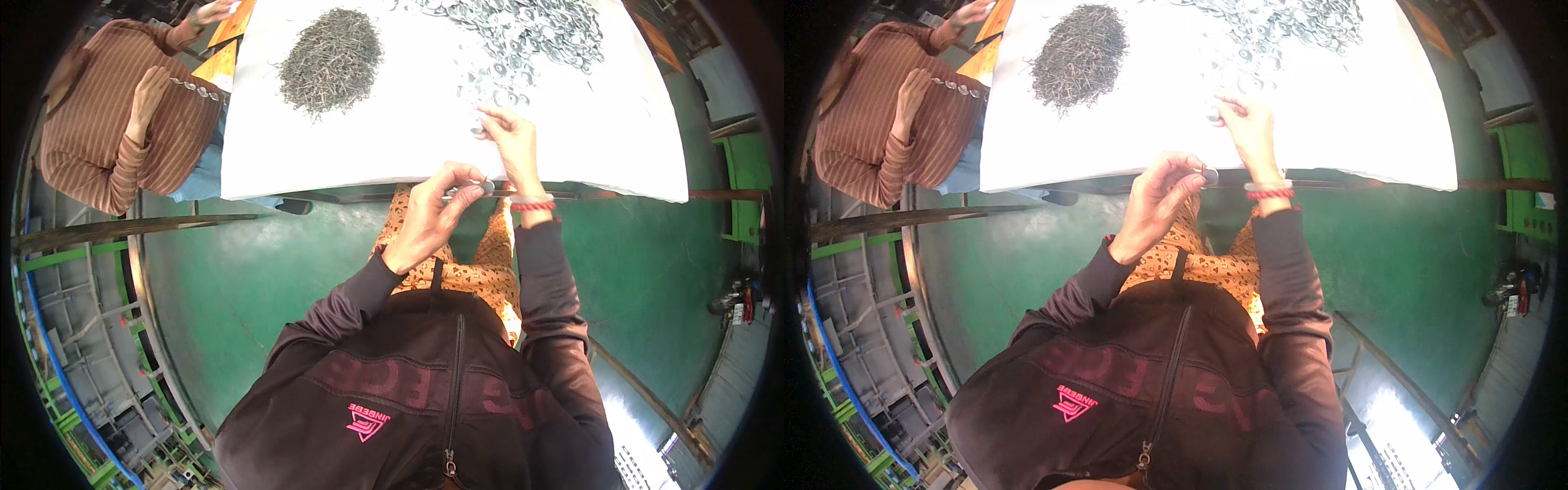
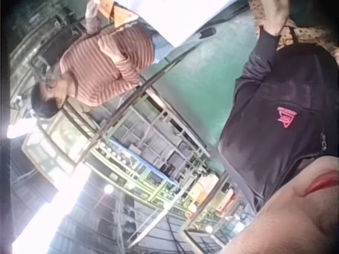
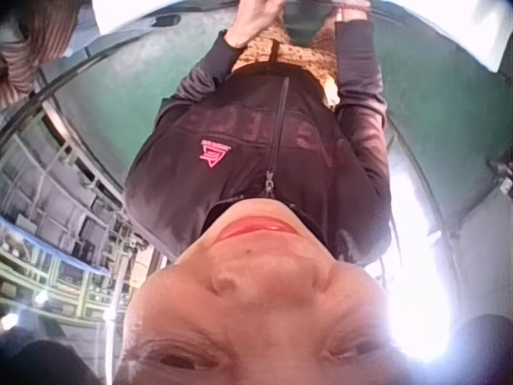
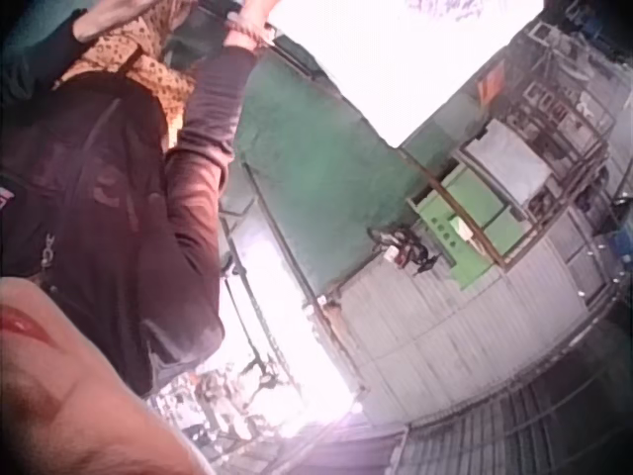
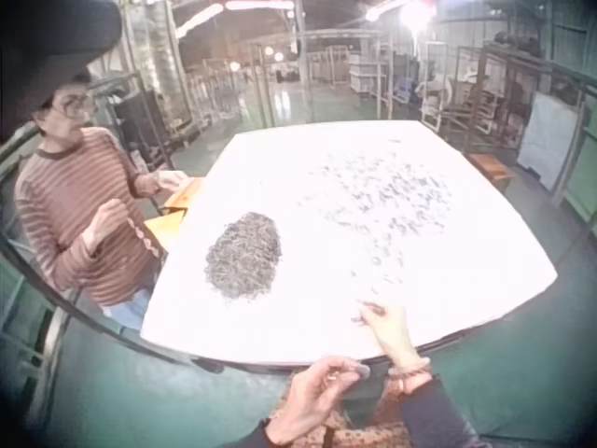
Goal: The person repeatedly picks up small metal washers and wire hooks from a table, inserts the hooks through the washers, and places the assembled units onto a hanging rack. A coworker performs a similar task across the table.
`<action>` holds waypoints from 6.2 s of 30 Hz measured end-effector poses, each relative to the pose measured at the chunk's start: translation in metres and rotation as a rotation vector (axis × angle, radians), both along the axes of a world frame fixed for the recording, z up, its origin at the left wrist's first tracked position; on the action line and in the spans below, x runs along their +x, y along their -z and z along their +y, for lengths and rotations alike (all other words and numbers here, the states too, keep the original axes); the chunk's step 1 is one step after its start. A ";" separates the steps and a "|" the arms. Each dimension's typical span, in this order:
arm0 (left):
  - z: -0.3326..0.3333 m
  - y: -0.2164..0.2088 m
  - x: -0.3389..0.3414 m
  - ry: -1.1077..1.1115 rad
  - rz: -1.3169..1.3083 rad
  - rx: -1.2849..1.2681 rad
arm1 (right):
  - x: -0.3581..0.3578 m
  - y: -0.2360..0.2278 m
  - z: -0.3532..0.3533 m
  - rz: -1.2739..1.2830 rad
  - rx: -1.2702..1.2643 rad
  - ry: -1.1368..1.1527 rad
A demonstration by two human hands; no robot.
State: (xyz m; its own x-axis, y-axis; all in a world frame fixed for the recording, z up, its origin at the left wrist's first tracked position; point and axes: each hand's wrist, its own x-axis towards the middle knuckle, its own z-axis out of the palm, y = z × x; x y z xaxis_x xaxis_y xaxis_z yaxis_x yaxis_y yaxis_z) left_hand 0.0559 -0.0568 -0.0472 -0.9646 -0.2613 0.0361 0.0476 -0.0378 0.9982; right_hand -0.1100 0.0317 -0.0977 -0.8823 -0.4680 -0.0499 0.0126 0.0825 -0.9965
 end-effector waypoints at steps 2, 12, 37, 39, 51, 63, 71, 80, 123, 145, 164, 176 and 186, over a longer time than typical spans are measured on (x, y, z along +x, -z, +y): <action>-0.001 0.007 -0.005 -0.010 0.021 -0.015 | 0.016 -0.028 0.019 -0.242 -0.198 -0.032; -0.001 0.008 -0.027 0.060 -0.052 -0.081 | 0.057 -0.085 0.055 -0.112 -0.026 -0.015; -0.211 0.066 0.011 -0.558 -0.563 -1.284 | 0.078 -0.083 0.050 -0.116 -0.025 0.024; -0.205 0.071 0.006 -0.523 -0.522 -1.293 | 0.078 -0.086 0.048 -0.101 -0.009 0.021; -0.070 0.005 -0.025 -0.074 -0.150 -0.396 | 0.079 -0.073 0.056 -0.119 -0.053 0.005; -0.028 -0.011 -0.028 0.291 0.088 -0.255 | 0.085 -0.066 0.059 -0.165 -0.169 0.064; -0.028 -0.015 -0.032 0.260 0.030 -0.378 | 0.083 -0.076 0.053 -0.109 -0.042 0.053; -0.005 -0.008 -0.019 0.084 -0.007 -0.219 | 0.075 -0.080 0.061 0.088 0.120 -0.053; 0.005 0.008 -0.024 -0.082 0.242 -0.300 | 0.069 -0.093 0.048 -0.127 -0.089 0.060; -0.287 0.062 0.039 -0.299 -0.144 -1.222 | 0.079 -0.092 0.062 -0.178 -0.175 0.013; -0.107 0.016 -0.024 -0.106 -0.125 -0.503 | 0.078 -0.072 0.071 -0.228 -0.260 0.038; -0.030 -0.022 -0.036 0.368 -0.035 0.033 | 0.083 -0.074 0.069 -0.237 -0.227 0.067; -0.020 -0.013 -0.035 0.202 0.141 -0.425 | 0.088 -0.069 0.066 -0.175 -0.210 0.067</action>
